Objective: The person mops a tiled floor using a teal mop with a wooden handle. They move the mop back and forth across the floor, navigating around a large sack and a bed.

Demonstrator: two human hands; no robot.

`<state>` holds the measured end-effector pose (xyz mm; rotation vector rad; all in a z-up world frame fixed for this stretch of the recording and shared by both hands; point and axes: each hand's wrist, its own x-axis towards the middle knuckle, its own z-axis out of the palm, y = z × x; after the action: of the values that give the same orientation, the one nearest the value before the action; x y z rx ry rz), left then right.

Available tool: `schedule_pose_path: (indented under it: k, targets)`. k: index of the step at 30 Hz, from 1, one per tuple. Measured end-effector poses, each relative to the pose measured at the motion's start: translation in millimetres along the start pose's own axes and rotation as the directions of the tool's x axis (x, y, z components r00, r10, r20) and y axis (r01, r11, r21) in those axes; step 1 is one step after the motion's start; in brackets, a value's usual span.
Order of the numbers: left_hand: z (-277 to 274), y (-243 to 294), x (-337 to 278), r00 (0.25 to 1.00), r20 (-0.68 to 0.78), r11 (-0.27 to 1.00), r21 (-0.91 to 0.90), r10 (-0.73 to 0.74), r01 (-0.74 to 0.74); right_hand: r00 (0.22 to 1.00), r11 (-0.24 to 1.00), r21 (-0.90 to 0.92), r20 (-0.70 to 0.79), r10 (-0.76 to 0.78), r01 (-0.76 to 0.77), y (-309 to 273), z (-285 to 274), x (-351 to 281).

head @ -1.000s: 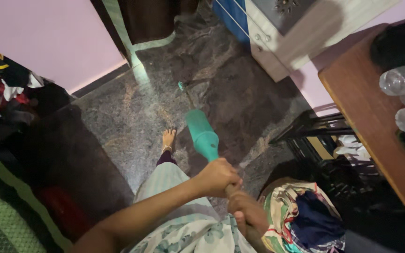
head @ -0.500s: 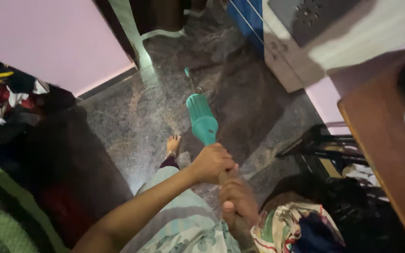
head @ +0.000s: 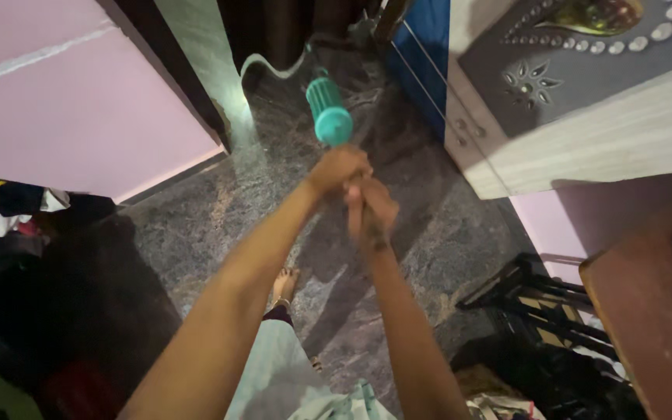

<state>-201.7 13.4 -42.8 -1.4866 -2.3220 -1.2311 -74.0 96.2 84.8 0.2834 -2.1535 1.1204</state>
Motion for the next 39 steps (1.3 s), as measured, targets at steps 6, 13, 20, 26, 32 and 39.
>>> schedule_pose_path:
  k: [6, 13, 20, 26, 32, 39]
  targets:
    - [-11, 5, -12, 0.993, 0.001, 0.991, -0.074, -0.116, 0.116, 0.980, 0.980, 0.043, 0.050, 0.193, -0.195, -14, 0, -11]
    - [21, 149, -105, 0.992, 0.121, 0.997, -0.058, -0.043, 0.050, 0.918, 0.894, 0.216, 0.027, 0.396, -0.392, -125, -69, -130]
    - [47, 365, -142, 0.991, 0.133, 0.996, -0.078, -0.031, 0.042, 0.895, 0.889, 0.107, 0.038, 0.444, -0.446, -237, -226, -234]
    - [46, 512, -139, 0.946, 0.316, 0.981, -0.147, -0.073, 0.125, 0.870, 0.848, 0.449, -0.254, 0.423, -0.281, -309, -307, -269]
    - [50, 545, -158, 0.924, 0.376, 0.990, -0.094, -0.063, 0.106, 0.871, 0.853, 0.504, -0.351, 0.343, -0.132, -324, -310, -293]
    - [72, 501, -174, 0.928, 0.367, 0.996, -0.020, -0.069, 0.082, 0.810, 0.710, 0.702, -0.380, 0.447, -0.062, -273, -274, -328]
